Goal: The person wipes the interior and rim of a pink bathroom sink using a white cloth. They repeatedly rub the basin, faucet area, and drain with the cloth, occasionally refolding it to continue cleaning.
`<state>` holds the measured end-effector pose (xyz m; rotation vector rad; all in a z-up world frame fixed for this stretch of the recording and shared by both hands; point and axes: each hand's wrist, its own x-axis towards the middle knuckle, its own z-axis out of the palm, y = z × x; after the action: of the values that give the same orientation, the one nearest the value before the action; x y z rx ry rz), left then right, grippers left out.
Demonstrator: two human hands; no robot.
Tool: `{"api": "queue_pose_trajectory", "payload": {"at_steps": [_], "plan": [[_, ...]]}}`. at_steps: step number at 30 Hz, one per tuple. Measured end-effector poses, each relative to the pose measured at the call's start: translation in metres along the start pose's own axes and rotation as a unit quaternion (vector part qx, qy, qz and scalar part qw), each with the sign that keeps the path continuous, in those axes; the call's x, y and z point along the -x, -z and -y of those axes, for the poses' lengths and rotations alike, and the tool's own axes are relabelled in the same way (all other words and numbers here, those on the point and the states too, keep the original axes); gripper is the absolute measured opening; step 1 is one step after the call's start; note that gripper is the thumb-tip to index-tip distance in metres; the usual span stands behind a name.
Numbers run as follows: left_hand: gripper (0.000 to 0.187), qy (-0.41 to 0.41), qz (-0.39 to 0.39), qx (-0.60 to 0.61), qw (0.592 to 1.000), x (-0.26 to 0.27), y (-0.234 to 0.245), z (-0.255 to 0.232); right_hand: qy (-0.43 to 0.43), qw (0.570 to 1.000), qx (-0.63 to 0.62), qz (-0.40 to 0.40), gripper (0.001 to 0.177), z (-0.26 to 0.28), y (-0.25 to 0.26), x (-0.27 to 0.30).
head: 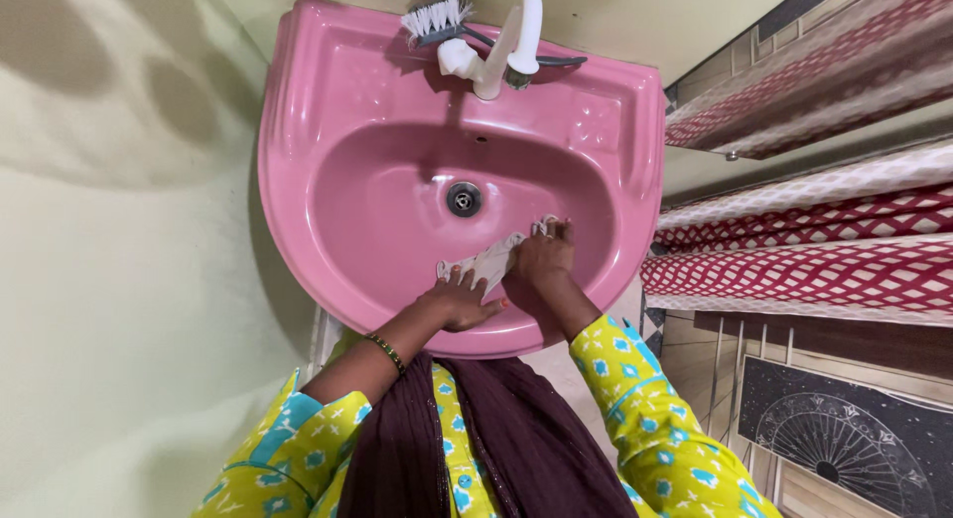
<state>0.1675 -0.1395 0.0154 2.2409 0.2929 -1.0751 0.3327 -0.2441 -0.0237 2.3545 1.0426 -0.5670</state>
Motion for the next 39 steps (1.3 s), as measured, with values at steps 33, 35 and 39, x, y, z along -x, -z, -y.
{"api": "queue_pose_trajectory", "payload": {"at_steps": [33,35,39], "plan": [[0.066,0.239,-0.067,-0.359,0.9,0.031,0.045,0.094,0.115,0.918,-0.338,-0.172,0.102,0.171,0.017,-0.097],[0.064,0.241,-0.078,-0.362,0.897,0.024,0.038,0.097,0.243,0.889,-0.342,-0.185,0.105,0.167,0.017,-0.092],[0.065,0.247,-0.095,-0.349,0.899,0.016,0.032,0.096,0.386,0.806,-0.403,-0.196,0.079,0.187,0.025,-0.084]]}}
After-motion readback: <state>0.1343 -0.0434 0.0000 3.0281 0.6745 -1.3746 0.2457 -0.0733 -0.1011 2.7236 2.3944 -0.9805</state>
